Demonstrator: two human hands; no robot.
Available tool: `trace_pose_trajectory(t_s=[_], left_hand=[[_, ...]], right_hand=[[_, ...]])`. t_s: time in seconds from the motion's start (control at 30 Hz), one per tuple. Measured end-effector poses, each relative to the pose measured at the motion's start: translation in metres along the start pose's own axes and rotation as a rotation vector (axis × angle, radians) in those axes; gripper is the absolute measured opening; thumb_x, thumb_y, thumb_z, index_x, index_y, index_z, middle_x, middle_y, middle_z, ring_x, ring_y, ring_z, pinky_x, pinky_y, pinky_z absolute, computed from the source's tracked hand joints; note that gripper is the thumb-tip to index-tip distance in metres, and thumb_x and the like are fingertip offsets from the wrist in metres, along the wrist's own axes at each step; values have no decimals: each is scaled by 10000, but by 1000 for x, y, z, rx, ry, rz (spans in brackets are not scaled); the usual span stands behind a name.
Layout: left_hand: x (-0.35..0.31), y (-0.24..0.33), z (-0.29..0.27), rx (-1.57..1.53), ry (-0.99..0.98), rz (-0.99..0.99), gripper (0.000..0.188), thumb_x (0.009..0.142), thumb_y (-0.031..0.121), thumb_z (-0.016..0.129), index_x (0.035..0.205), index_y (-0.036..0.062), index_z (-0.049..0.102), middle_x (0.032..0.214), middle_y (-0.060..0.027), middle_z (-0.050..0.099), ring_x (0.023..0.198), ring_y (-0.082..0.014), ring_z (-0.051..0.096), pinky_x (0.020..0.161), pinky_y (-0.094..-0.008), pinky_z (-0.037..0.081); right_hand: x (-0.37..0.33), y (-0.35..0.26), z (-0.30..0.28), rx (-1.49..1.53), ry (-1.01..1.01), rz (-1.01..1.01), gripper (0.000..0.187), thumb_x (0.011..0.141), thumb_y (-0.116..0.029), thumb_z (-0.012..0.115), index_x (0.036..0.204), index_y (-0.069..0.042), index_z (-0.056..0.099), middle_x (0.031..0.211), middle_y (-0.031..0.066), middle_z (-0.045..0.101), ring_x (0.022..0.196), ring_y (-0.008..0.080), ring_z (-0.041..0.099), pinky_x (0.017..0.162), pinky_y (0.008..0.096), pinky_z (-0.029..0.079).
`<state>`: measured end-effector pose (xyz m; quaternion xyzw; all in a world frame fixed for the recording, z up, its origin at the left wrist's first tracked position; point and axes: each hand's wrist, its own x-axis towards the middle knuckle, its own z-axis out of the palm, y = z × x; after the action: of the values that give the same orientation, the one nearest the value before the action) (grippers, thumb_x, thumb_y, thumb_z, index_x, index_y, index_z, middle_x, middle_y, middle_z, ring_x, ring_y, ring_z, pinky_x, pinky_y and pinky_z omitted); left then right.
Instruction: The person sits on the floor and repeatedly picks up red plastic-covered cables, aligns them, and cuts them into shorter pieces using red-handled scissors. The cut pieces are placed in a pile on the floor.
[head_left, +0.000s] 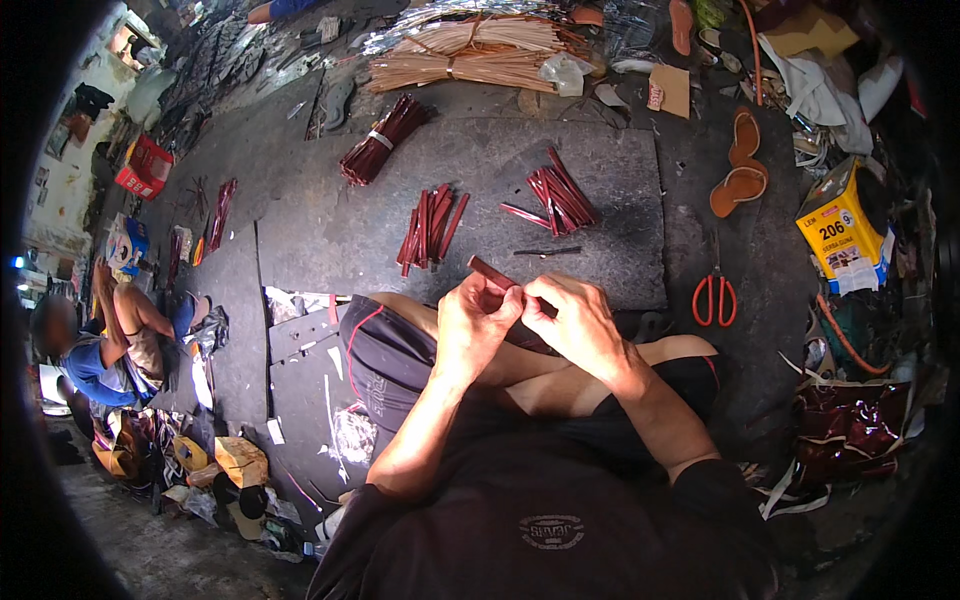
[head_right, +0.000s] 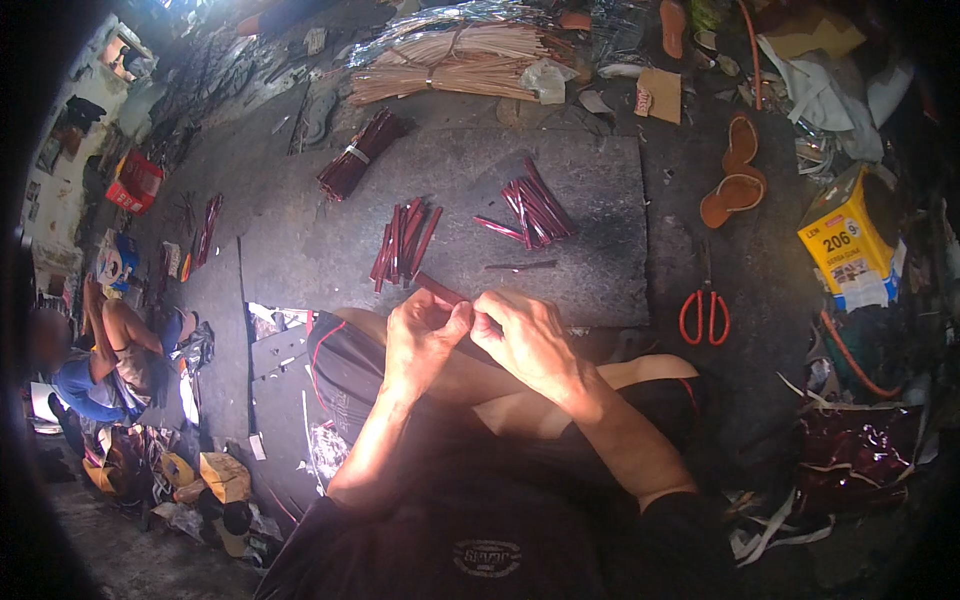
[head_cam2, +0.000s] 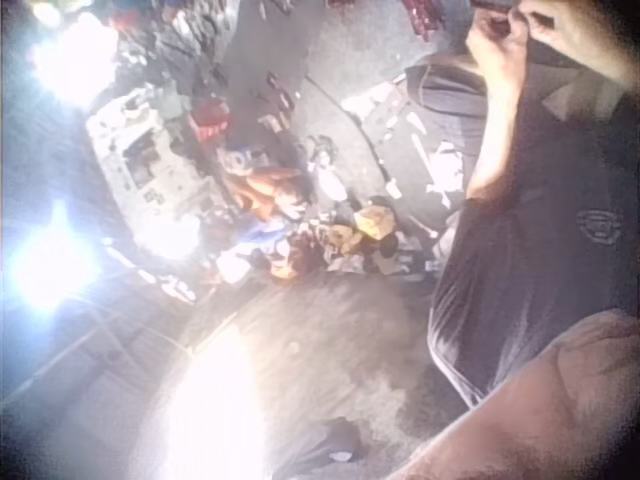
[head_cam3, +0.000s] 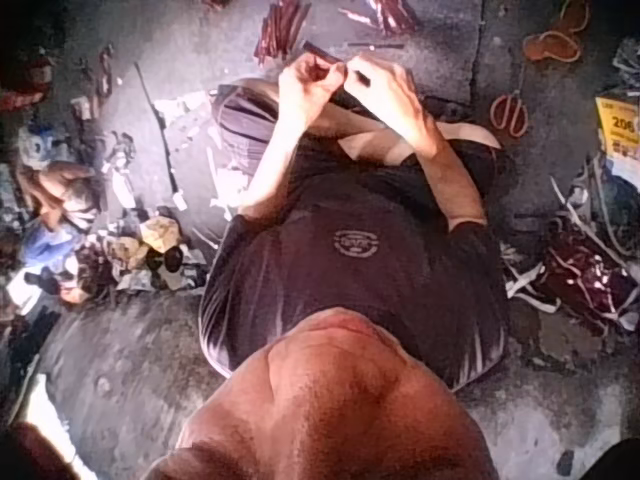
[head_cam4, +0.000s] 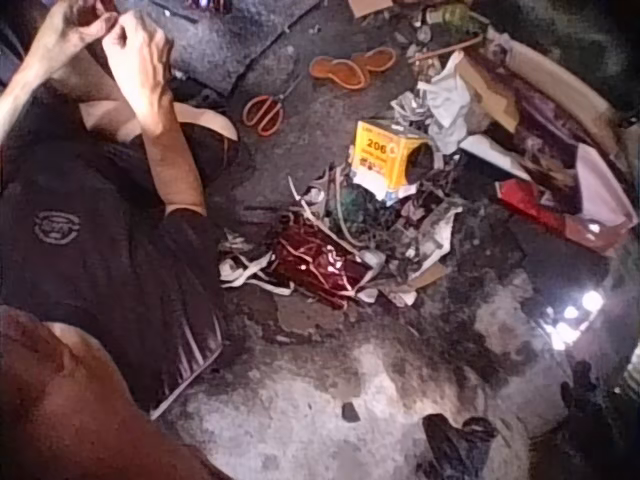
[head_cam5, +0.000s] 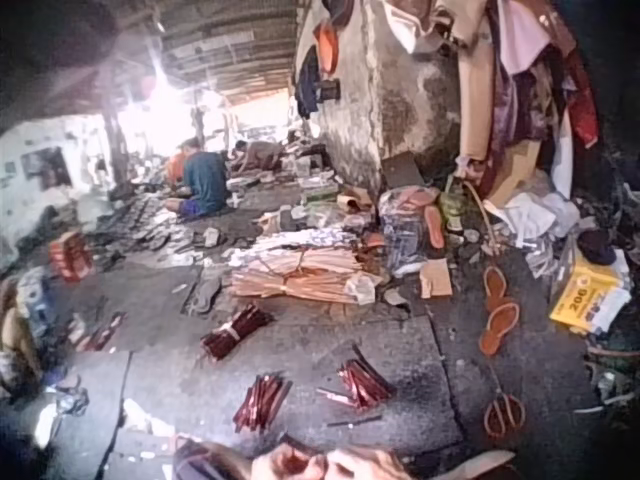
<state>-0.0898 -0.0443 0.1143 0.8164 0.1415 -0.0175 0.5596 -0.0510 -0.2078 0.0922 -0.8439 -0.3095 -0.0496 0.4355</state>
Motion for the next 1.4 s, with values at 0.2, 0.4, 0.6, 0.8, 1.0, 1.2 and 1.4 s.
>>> trace_pose_trajectory(t_s=[0.2, 0.4, 0.6, 0.8, 1.0, 1.2, 1.4], left_hand=[[-5, -13, 7, -82, 59, 18, 200, 852, 171, 692, 952, 0, 660, 848, -64, 705, 800, -122, 649, 755, -298, 515], [6, -35, 8, -158, 46, 98, 133, 901, 129, 651, 963, 11, 656, 865, -36, 696, 804, -132, 665, 747, -289, 519], [12, -30, 7, -523, -28, 103, 171, 952, 110, 648, 1038, -37, 650, 853, -61, 698, 788, -115, 669, 738, -251, 551], [13, -31, 0, -592, -99, 105, 288, 1008, 201, 566, 1141, -46, 631, 961, -106, 705, 890, -162, 679, 841, -308, 547], [16, -36, 1, -684, -106, 121, 273, 1015, 182, 553, 1162, -32, 635, 952, -95, 705, 866, -145, 681, 816, -282, 561], [22, -50, 1, -724, -127, -29, 283, 999, 186, 581, 1198, -15, 597, 960, -70, 669, 886, -137, 660, 813, -283, 549], [26, -42, -6, -899, -43, -46, 350, 932, 88, 669, 1255, 18, 556, 944, -31, 663, 878, -118, 659, 805, -251, 545]], right_hand=[[-1, -2, 8, 41, -37, -19, 124, 826, -70, 672, 853, -40, 555, 748, 135, 598, 670, 357, 616, 583, 435, 483], [5, -1, 9, 126, -9, 19, 113, 825, -58, 676, 867, -29, 575, 754, 143, 611, 679, 341, 633, 586, 421, 485], [13, 8, -14, 411, 5, 257, 225, 1004, -187, 559, 1127, -18, 641, 984, 133, 715, 886, 215, 702, 778, 338, 542], [12, 8, -16, 535, -85, 250, 209, 991, -157, 580, 1116, 1, 639, 1013, 118, 709, 932, 180, 680, 814, 358, 545], [14, 3, -16, 565, -157, 340, 179, 980, -77, 588, 1123, 22, 629, 1013, 78, 682, 923, 112, 643, 823, 271, 526], [15, 2, -15, 207, -62, 144, 196, 897, -37, 667, 1092, -16, 672, 978, 111, 688, 881, 152, 673, 749, 291, 539], [12, 9, 1, 392, 1, 193, 224, 934, -103, 649, 1148, -35, 657, 974, 95, 697, 863, 172, 675, 756, 322, 544]])
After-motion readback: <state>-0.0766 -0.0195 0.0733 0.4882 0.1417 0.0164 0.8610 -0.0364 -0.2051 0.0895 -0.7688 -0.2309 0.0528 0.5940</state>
